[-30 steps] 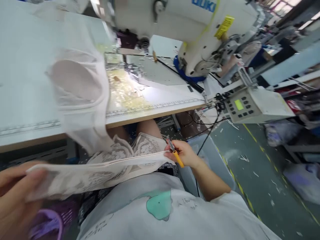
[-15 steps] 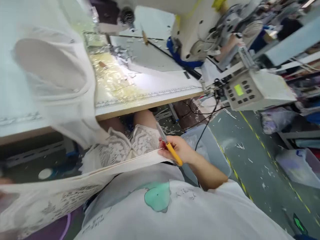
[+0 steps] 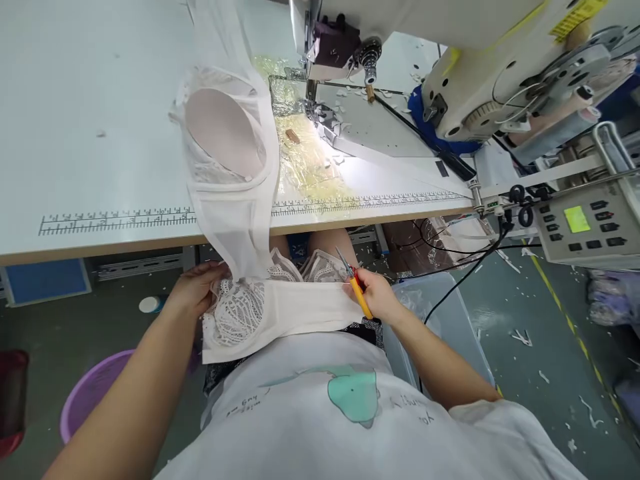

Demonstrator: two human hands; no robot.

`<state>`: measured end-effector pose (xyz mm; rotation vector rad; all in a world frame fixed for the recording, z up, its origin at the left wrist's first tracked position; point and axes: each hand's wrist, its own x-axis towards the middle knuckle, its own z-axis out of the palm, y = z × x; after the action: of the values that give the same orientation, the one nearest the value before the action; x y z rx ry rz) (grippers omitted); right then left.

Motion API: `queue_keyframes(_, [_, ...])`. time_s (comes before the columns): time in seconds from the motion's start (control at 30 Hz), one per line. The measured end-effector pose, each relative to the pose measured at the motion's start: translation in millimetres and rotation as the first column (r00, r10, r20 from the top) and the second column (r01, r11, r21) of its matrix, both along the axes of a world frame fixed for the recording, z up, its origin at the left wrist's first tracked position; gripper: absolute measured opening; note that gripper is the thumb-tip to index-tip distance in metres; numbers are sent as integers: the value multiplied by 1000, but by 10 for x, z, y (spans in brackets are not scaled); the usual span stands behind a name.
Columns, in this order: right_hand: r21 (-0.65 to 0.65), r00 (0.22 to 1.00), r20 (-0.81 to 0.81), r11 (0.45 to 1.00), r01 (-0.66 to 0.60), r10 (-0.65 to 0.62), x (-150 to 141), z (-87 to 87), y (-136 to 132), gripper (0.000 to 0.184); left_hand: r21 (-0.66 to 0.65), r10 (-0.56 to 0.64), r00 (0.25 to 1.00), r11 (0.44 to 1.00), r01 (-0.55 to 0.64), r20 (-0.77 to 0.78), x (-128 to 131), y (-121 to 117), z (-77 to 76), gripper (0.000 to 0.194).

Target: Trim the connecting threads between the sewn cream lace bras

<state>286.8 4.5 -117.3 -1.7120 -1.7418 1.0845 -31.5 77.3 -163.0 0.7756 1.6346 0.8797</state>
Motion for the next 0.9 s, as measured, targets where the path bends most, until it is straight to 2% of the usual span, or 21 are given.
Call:
queue_keyframes(0.1, [-5, 1000, 16, 1000, -14, 14, -11, 27, 13, 36, -44, -193, 945, 981, 188, -264, -31, 19, 129, 23])
queue_keyframes(0.2, [-8, 999, 29, 1000, -25, 25, -21, 61, 24, 36, -12, -285, 798, 944, 329, -530, -76, -67, 407, 14])
queue_keyframes(0.27, [-5, 999, 38, 999, -36, 36, -23, 96, 30, 35, 4, -362, 709, 889, 458, -605, -64, -150, 598, 14])
queue_keyframes(0.3, [-3, 998, 42, 999, -43, 43, -25, 115, 33, 35, -5, -451, 640, 819, 573, -622, -36, -187, 675, 18])
queue_keyframes(0.37, [5, 997, 46, 998, -58, 57, -31, 152, 40, 35, -57, -636, 442, 608, 792, -633, 63, -230, 769, 28])
queue_keyframes(0.4, [9, 997, 47, 998, -65, 64, -35, 168, 43, 35, -90, -694, 338, 501, 861, -635, 130, -231, 783, 32])
queue_keyframes(0.43, [14, 996, 48, 997, -72, 71, -40, 181, 46, 35, -124, -726, 255, 424, 897, -639, 200, -220, 777, 34])
queue_keyframes(0.47, [19, 996, 48, 997, -77, 76, -44, 191, 49, 35, -151, -737, 209, 390, 908, -643, 269, -198, 757, 36])
queue_keyframes(0.63, [29, 996, 30, 996, -84, 83, -41, 205, 49, 35, -198, -749, 171, 377, 905, -641, 437, -67, 618, 33])
queue_keyframes(0.73, [13, 997, -3, 997, -79, 79, -7, 182, 38, 31, -158, -754, 214, 388, 908, -621, 388, -69, 613, 34])
queue_keyframes(0.9, [-25, 990, -91, 993, -113, 110, 72, 99, 31, 26, -80, -735, 304, 437, 896, -606, 263, -202, 691, 40])
